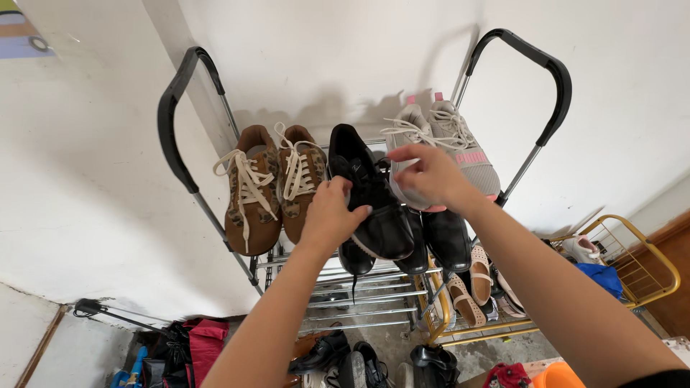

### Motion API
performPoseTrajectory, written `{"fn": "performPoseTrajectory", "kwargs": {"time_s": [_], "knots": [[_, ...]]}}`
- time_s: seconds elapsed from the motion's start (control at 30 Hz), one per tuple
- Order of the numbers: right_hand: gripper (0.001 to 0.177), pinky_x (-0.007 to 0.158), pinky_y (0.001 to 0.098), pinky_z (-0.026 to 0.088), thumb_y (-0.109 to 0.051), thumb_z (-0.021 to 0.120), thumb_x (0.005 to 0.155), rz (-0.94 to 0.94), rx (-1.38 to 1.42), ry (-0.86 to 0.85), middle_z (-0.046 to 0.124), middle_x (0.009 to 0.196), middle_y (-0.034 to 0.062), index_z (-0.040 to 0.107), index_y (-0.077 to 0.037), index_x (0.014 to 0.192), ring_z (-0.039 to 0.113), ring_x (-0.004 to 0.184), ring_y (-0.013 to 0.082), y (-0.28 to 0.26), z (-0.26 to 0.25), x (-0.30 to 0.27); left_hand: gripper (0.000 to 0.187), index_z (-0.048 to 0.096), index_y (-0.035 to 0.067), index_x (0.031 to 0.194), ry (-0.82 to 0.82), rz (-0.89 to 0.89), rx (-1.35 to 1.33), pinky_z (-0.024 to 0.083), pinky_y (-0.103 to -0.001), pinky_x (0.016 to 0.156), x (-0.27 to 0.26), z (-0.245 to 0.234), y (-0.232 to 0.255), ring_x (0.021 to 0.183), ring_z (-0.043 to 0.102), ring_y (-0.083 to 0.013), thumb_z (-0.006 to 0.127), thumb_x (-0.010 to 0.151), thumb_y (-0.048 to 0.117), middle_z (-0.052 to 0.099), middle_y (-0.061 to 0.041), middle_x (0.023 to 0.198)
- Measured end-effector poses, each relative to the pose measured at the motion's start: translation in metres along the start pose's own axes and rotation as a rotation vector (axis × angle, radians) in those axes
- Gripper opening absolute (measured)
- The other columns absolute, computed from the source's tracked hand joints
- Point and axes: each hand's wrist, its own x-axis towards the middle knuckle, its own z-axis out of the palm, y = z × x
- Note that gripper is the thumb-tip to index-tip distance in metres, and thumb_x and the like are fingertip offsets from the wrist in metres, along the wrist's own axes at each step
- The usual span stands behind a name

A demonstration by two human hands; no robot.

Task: The person wipes a black sneaker with a red cloth, then ties its laces and places it on a shoe rack. They then pick up a white sneaker and wipe it with the same cloth.

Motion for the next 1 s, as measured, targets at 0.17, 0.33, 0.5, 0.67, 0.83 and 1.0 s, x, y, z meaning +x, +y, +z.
{"fn": "performPoseTrajectory", "kwargs": {"time_s": [0.17, 0.33, 0.5, 0.67, 0.83, 1.0], "knots": [[0.043, 0.075, 0.03, 0.058, -0.016, 0.079, 0.079, -0.411, -0.29, -0.003, 0.059, 0.123, 0.0097, 0.068, -0.016, 0.121, 0.07, 0.083, 0.0171, -0.005, 0.011, -0.005, 0.044, 0.059, 0.009, 0.127, 0.067, 0.046, -0.175, 0.054, -0.038, 0.09, 0.012, -0.005, -0.002, 0.096, 0.072, -0.0256, 0.071, 0.085, 0.012, 0.063, -0.014, 0.121], [0.017, 0.077, 0.0332, 0.054, -0.022, 0.077, 0.095, -0.377, -0.301, 0.04, 0.072, 0.105, 0.0064, 0.074, -0.011, 0.107, 0.068, 0.086, 0.019, 0.0, 0.009, 0.021, 0.056, 0.059, 0.012, 0.131, 0.218, 0.247, -0.07, 0.051, -0.041, 0.097, 0.019, -0.016, 0.003, 0.106, 0.063, -0.032, 0.064, 0.077, -0.003, 0.054, -0.014, 0.137], [0.035, 0.077, 0.0289, 0.056, -0.02, 0.077, 0.087, -0.252, -0.039, -0.071, 0.073, 0.086, 0.0072, 0.06, -0.003, 0.113, 0.071, 0.082, 0.015, -0.02, 0.005, 0.036, 0.061, 0.062, 0.014, 0.125, 0.052, 0.454, 0.315, 0.04, -0.051, 0.101, 0.034, -0.013, 0.002, 0.126, 0.048, -0.0394, 0.067, 0.067, -0.005, 0.054, -0.012, 0.142], [0.025, 0.068, 0.0322, 0.056, -0.022, 0.071, 0.095, -0.349, -0.185, 0.278, 0.071, 0.1, 0.0058, 0.067, -0.006, 0.114, 0.071, 0.076, 0.0153, -0.044, -0.01, 0.032, 0.066, 0.059, 0.003, 0.135, 0.142, 0.447, 0.154, 0.043, -0.047, 0.105, 0.052, -0.015, -0.007, 0.124, 0.052, -0.0421, 0.06, 0.07, -0.006, 0.054, -0.019, 0.138], [0.026, 0.068, 0.0339, 0.056, -0.016, 0.068, 0.093, -0.401, -0.362, 0.059, 0.07, 0.112, 0.0071, 0.075, -0.013, 0.117, 0.069, 0.074, 0.0162, -0.026, -0.022, 0.064, 0.031, 0.072, 0.007, 0.117, 0.146, 0.214, 0.18, 0.046, -0.044, 0.107, 0.076, -0.017, 0.007, 0.123, 0.06, -0.0363, 0.056, 0.091, 0.013, 0.068, -0.014, 0.127], [0.045, 0.075, 0.0346, 0.057, -0.007, 0.063, 0.086, -0.196, -0.22, -0.373, 0.073, 0.099, 0.0093, 0.068, -0.017, 0.13, 0.068, 0.081, 0.0183, -0.002, -0.005, 0.09, 0.035, 0.074, 0.011, 0.114, -0.153, 0.079, 0.767, 0.038, -0.048, 0.107, 0.113, -0.001, 0.027, 0.127, 0.047, -0.0366, 0.069, 0.082, 0.023, 0.06, -0.014, 0.13]]}}
